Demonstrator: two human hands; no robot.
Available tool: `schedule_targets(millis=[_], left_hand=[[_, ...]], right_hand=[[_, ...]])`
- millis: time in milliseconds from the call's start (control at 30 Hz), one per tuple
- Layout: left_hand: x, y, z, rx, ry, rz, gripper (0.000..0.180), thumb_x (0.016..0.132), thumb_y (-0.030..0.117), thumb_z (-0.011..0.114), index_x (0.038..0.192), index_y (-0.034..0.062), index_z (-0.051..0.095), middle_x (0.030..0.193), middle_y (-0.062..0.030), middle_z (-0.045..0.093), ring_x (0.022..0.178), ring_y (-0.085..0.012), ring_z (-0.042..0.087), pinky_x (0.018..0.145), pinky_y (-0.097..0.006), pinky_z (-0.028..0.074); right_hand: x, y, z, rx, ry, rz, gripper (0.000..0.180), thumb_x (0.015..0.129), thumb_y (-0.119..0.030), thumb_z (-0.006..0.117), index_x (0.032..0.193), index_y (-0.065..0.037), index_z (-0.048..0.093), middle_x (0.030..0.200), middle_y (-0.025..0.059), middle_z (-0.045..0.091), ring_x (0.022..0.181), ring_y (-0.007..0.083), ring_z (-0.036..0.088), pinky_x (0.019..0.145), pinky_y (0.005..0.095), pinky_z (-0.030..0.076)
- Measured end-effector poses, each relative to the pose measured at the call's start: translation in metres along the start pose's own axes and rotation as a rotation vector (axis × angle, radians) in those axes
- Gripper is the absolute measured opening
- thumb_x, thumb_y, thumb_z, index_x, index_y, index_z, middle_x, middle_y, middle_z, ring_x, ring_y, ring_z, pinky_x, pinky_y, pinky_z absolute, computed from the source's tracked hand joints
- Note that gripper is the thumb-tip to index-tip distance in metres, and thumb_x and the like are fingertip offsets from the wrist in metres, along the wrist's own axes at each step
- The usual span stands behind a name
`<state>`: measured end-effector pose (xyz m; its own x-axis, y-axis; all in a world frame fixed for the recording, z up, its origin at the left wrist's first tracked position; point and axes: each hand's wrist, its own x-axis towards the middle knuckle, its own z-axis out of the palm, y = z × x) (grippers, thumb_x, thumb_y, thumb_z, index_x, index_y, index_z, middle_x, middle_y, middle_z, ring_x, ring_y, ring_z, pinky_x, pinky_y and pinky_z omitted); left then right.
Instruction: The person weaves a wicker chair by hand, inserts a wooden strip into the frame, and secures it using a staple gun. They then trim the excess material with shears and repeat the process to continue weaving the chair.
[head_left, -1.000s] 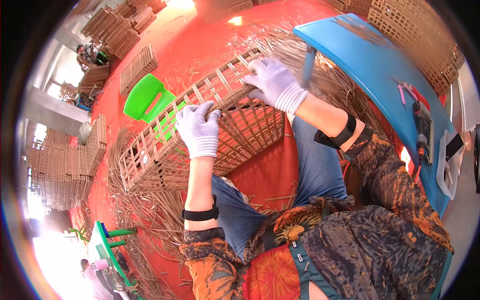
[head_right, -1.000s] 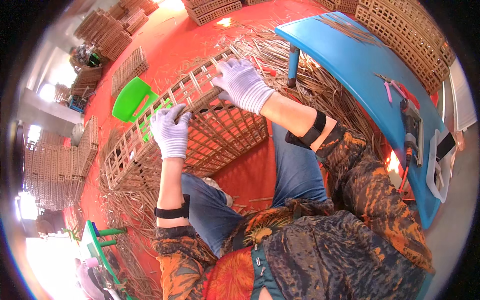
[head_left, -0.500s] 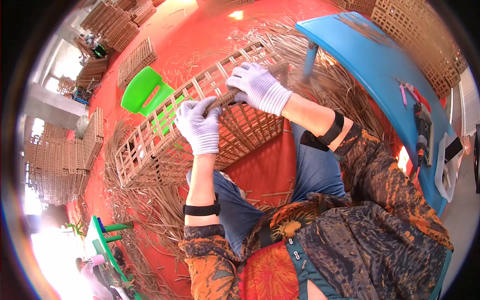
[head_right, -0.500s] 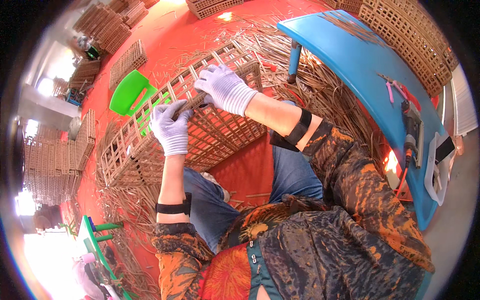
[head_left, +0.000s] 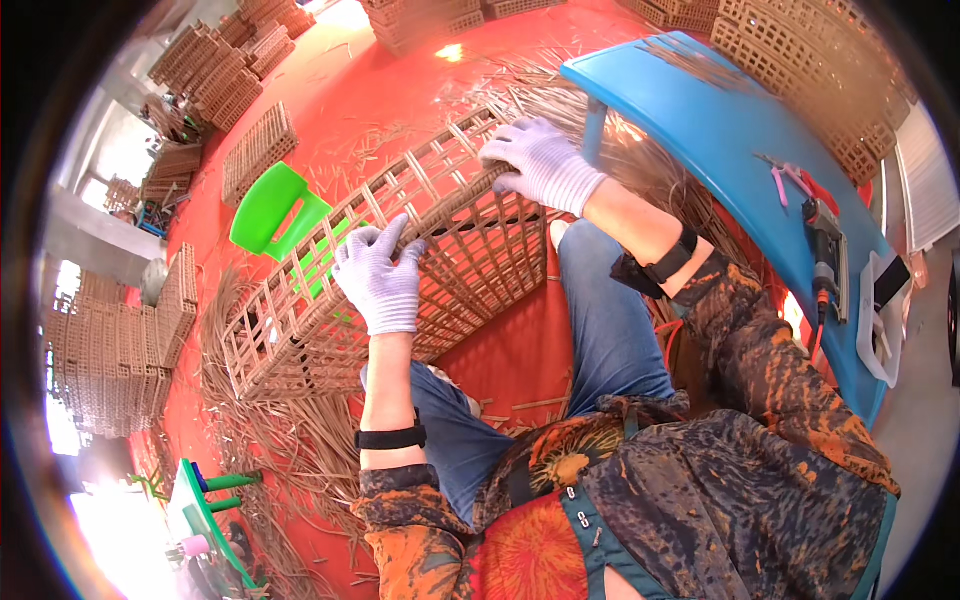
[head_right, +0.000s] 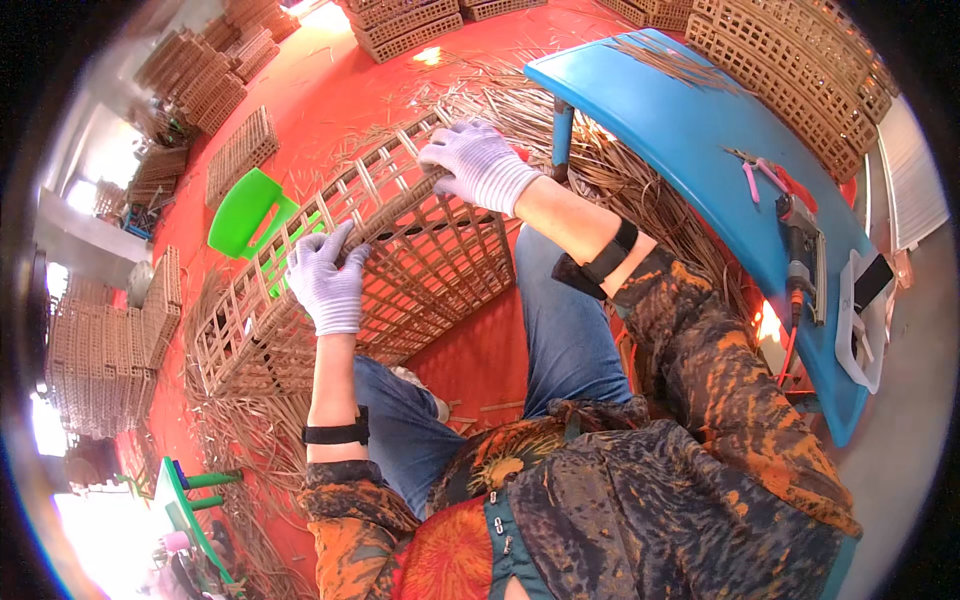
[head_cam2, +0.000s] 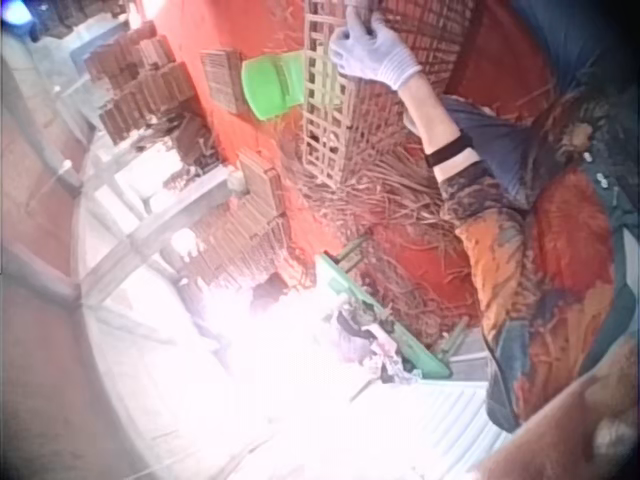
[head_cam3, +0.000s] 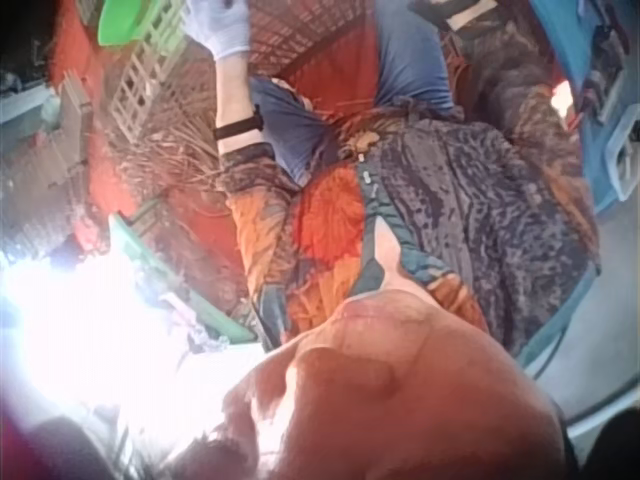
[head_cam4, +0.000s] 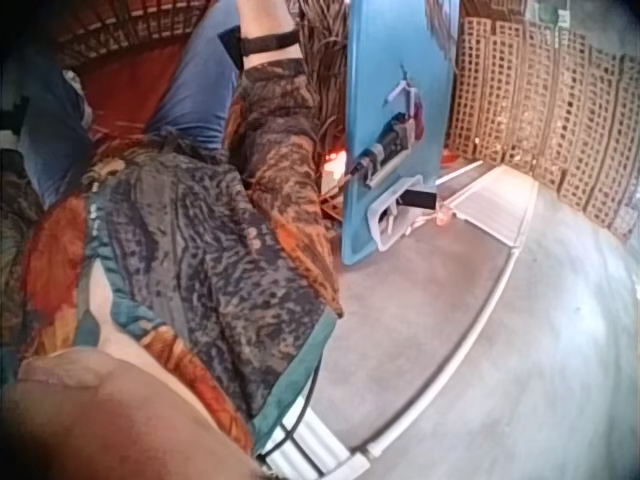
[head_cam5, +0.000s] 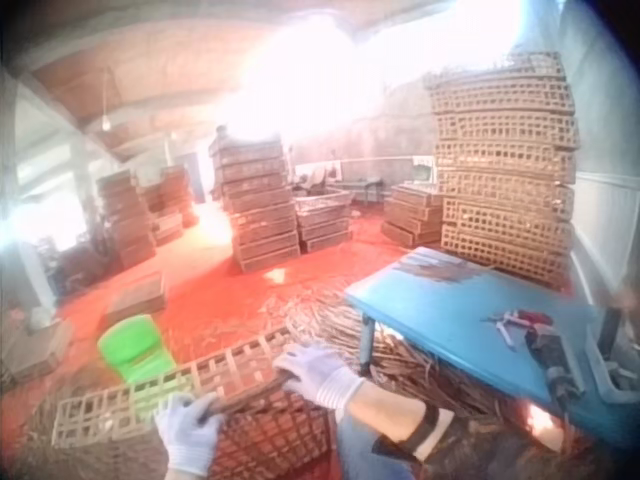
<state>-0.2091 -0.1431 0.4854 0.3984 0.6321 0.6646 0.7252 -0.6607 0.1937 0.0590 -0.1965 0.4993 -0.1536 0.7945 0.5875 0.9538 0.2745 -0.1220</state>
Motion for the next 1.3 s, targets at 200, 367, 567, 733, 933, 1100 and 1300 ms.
schedule_targets(millis=[200,367,567,733,933,1100,1300], left_hand=[[-0.002,0.005,0.005,-0.005,-0.013,0.002,0.038,0.063,0.030,0.081,0.099,0.0209,0.074,0.088,-0.0017,0.058,0.092,-0.0227,0.054,0.086,-0.040,0.039],[-0.004,0.009,0.003,-0.007,-0.016,-0.002,0.037,0.064,0.029,0.080,0.100,0.0214,0.074,0.088,-0.0011,0.058,0.092,-0.0224,0.054,0.086,-0.041,0.039],[-0.009,0.002,0.003,0.029,-0.017,-0.017,0.036,0.066,0.028,0.080,0.101,0.0217,0.074,0.093,-0.0017,0.059,0.095,-0.0228,0.053,0.087,-0.041,0.038],[-0.019,-0.029,-0.020,-0.072,0.013,-0.022,0.043,0.068,0.023,0.078,0.111,0.0191,0.070,0.102,-0.0046,0.060,0.102,-0.0254,0.053,0.093,-0.042,0.038],[-0.040,-0.099,-0.063,0.135,-0.004,0.014,0.047,0.069,0.018,0.076,0.115,0.0205,0.066,0.105,-0.0033,0.060,0.105,-0.0225,0.054,0.096,-0.040,0.035],[-0.038,-0.124,-0.064,-0.116,-0.115,-0.126,0.045,0.061,0.019,0.080,0.105,0.0219,0.071,0.096,-0.0003,0.061,0.097,-0.0198,0.057,0.090,-0.040,0.034],[-0.035,-0.119,-0.052,-0.256,-0.007,-0.196,0.037,0.057,0.017,0.081,0.093,0.0221,0.075,0.088,0.0023,0.060,0.093,-0.0164,0.057,0.092,-0.037,0.031]], right_hand=[[0.006,0.012,-0.004,0.135,-0.114,0.026,0.027,0.066,-0.018,0.076,0.087,-0.011,0.061,0.088,0.0037,0.060,0.093,0.0269,0.057,0.084,0.0401,0.046],[-0.003,0.010,-0.002,0.104,-0.043,0.000,0.028,0.066,-0.019,0.077,0.087,-0.011,0.061,0.088,0.0031,0.059,0.094,0.0257,0.056,0.086,0.0405,0.045],[-0.009,-0.008,0.002,0.059,0.053,-0.001,0.028,0.069,-0.022,0.075,0.091,-0.013,0.061,0.091,0.0029,0.060,0.096,0.0262,0.056,0.087,0.0413,0.044],[0.002,-0.049,-0.002,-0.056,-0.012,-0.002,0.026,0.075,-0.028,0.071,0.095,-0.013,0.063,0.096,0.0055,0.060,0.100,0.0286,0.055,0.089,0.0450,0.044],[0.038,-0.113,0.036,0.181,0.015,-0.168,0.029,0.076,-0.028,0.071,0.101,-0.014,0.065,0.098,0.0063,0.060,0.101,0.0288,0.055,0.089,0.0432,0.045],[0.072,-0.164,0.078,0.203,-0.077,-0.187,0.033,0.072,-0.024,0.075,0.101,-0.013,0.065,0.102,0.0086,0.059,0.102,0.0287,0.055,0.090,0.0428,0.044],[0.081,-0.167,0.085,0.146,-0.078,-0.147,0.032,0.071,-0.022,0.075,0.099,-0.011,0.064,0.100,0.0092,0.059,0.102,0.0285,0.055,0.089,0.0429,0.043]])
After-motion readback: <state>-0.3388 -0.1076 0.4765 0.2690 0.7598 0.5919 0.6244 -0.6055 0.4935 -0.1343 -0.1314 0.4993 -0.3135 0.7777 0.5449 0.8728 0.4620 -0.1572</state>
